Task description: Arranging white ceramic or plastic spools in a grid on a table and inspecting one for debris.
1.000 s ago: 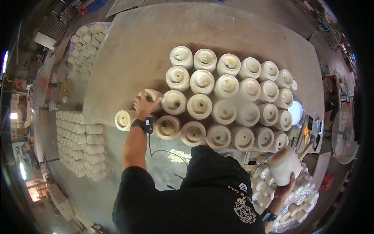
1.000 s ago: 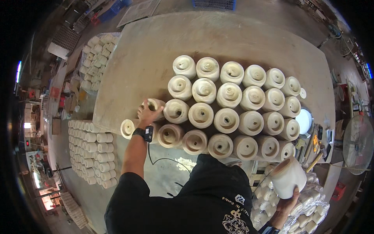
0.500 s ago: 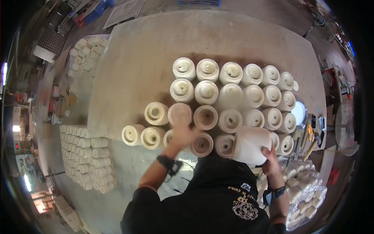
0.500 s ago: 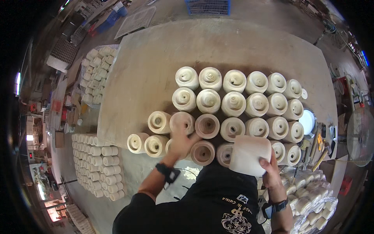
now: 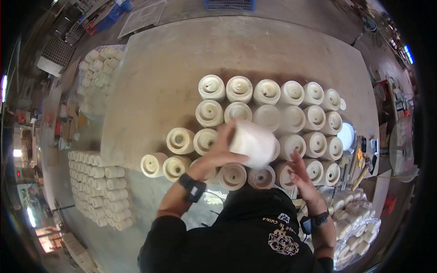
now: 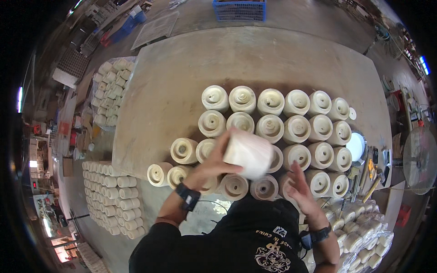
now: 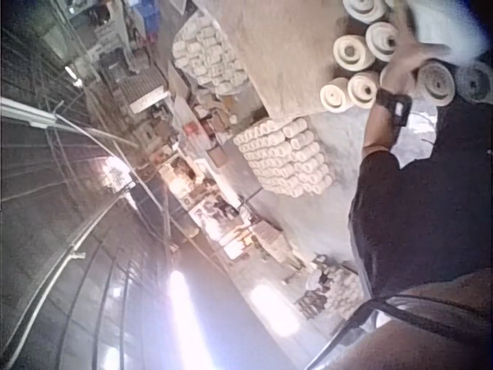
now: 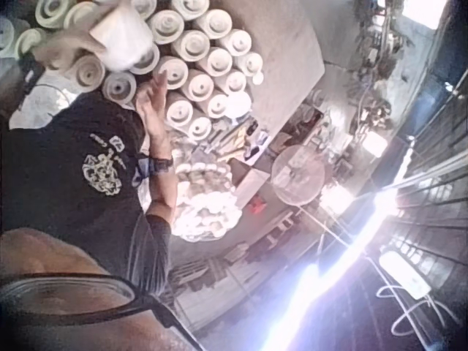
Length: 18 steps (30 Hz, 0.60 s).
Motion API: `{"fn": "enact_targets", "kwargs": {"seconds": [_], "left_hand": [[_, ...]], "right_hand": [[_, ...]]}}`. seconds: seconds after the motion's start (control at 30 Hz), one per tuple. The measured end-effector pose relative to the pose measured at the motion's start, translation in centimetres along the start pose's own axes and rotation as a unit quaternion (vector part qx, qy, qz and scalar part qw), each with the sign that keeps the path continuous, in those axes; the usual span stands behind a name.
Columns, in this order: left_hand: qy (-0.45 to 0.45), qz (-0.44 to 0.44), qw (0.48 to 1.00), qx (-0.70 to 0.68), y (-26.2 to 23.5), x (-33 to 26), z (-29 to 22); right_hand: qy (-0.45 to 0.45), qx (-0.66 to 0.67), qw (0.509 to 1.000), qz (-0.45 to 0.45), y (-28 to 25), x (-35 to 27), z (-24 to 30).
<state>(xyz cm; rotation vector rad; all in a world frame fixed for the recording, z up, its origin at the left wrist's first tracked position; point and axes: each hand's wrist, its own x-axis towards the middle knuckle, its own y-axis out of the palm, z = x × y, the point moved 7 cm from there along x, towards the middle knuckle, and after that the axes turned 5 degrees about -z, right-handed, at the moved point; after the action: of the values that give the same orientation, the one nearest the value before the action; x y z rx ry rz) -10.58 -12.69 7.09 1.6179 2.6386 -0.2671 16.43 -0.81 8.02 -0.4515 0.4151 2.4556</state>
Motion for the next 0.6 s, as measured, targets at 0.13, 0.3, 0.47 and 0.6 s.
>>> {"fn": "enact_targets", "kwargs": {"seconds": [0.13,0.3,0.47,0.6], "left_hand": [[-0.025,-0.215,0.92,0.326,-10.7,0.9,-0.4],[-0.065,-0.35,0.768,0.532,-19.0,2.5,2.7],[-0.19,-0.286,0.785,0.516,-20.2,4.4,10.1],[-0.093,-0.172,0.924,0.33,-18.9,7.5,15.1]], "right_hand": [[0.015,-0.057,0.983,-0.173,-10.0,-4.1,-2.7],[0.111,-0.048,0.923,-0.365,-21.5,-14.7,-11.4],[0.194,-0.014,0.87,-0.454,-27.2,-24.5,-17.7],[0.174,0.063,0.832,-0.523,-26.1,-33.8,-20.7]]}}
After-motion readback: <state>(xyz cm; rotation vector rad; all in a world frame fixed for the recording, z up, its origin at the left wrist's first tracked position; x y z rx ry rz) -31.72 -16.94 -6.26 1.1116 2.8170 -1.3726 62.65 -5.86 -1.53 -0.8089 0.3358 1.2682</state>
